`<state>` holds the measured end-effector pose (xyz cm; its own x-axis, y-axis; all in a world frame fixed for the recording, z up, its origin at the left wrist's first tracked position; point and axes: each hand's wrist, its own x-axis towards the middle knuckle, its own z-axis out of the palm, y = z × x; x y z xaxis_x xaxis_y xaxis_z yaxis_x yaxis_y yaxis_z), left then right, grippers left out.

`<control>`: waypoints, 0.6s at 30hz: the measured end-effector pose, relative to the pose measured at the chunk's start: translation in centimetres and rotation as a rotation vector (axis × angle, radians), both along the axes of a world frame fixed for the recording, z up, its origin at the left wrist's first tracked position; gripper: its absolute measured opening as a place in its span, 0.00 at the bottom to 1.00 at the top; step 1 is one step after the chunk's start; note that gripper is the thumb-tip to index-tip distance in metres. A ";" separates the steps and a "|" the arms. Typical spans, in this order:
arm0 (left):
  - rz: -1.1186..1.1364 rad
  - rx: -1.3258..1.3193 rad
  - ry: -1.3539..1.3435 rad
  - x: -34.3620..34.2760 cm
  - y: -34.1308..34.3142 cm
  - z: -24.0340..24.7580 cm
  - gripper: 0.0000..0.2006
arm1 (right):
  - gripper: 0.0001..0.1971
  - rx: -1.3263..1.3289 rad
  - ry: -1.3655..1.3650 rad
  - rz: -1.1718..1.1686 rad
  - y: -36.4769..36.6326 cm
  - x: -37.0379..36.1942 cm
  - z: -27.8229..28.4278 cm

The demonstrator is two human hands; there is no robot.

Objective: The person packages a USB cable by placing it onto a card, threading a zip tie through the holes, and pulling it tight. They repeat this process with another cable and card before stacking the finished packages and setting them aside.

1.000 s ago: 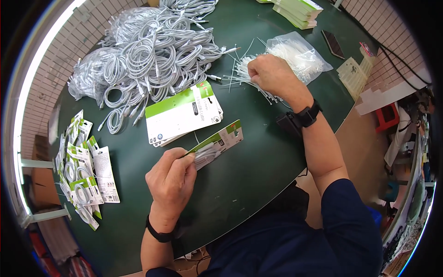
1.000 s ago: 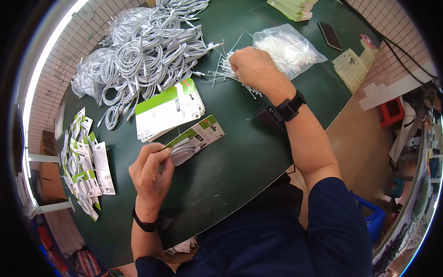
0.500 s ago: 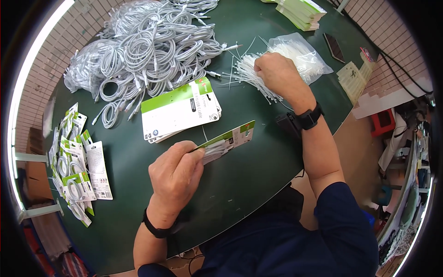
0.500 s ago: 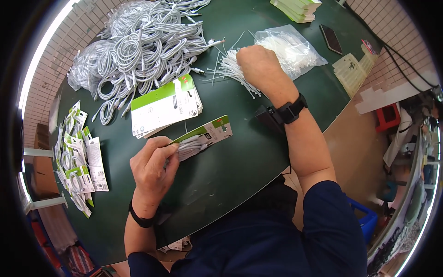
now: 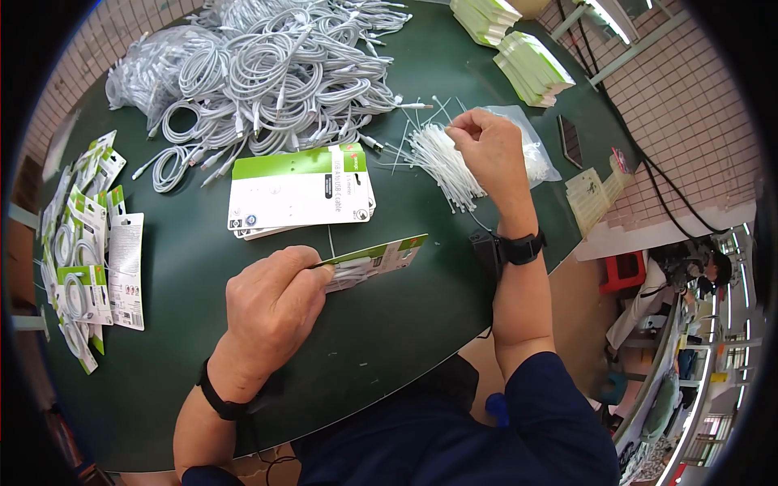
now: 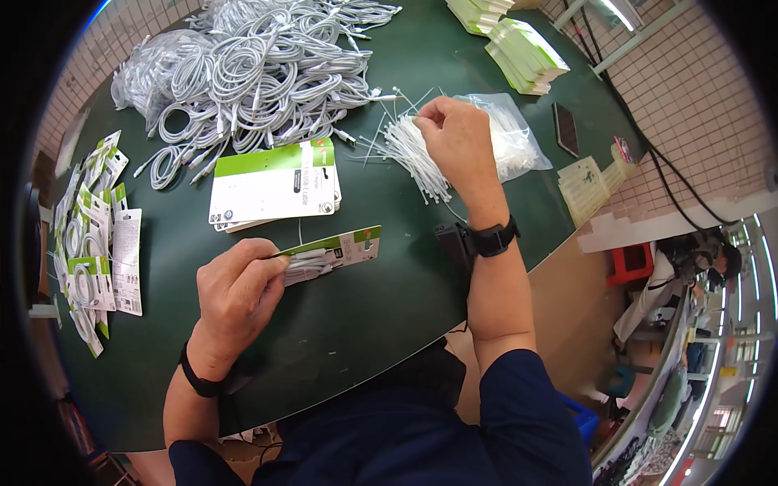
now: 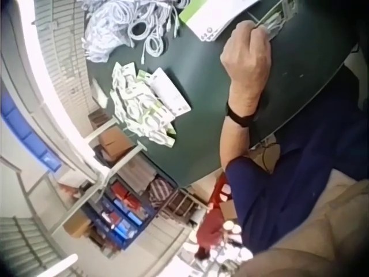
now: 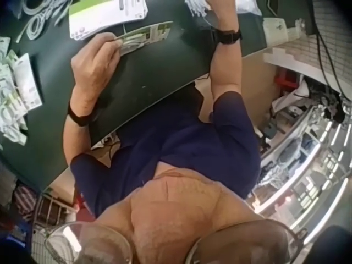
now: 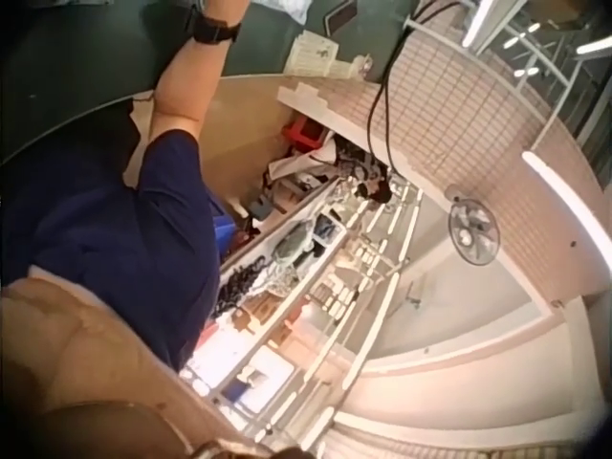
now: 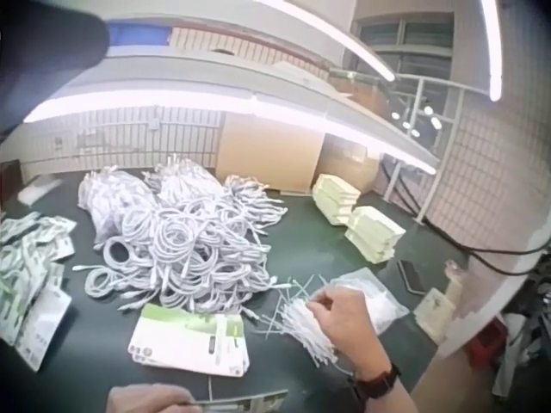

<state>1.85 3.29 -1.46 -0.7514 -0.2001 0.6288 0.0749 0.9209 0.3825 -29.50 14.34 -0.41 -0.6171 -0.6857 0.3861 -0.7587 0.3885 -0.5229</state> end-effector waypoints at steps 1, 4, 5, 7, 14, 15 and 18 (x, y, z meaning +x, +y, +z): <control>0.006 0.003 0.007 0.0 0.1 -0.1 0.12 | 0.04 0.003 0.007 0.006 0.0 0.2 0.0; -0.014 -0.009 -0.002 0.0 0.1 -0.2 0.13 | 0.06 -0.242 -0.858 0.253 -0.5 2.2 0.5; -0.011 -0.014 -0.013 0.1 0.0 -0.2 0.13 | 0.06 -0.246 -0.869 0.257 -0.7 2.8 0.4; -0.030 -0.021 0.005 -0.1 0.2 -0.1 0.13 | 0.06 -0.204 -1.102 0.350 -1.2 4.0 0.2; -0.084 -0.039 -0.015 -0.1 0.3 -0.1 0.14 | 0.06 -0.038 -1.234 0.484 -1.8 6.8 -0.7; -0.088 -0.044 -0.008 -0.1 0.3 -0.2 0.14 | 0.07 -0.014 -1.220 0.497 -1.8 7.1 -0.7; -0.094 -0.049 -0.016 -0.1 0.3 -0.1 0.14 | 0.08 0.024 -1.207 0.522 -1.8 7.9 -0.7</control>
<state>1.76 3.59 -1.59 -0.7752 -0.0980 0.6240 0.1559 0.9276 0.3394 -21.58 12.54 -1.13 -0.2249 -0.9459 -0.2338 0.1157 0.2123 -0.9703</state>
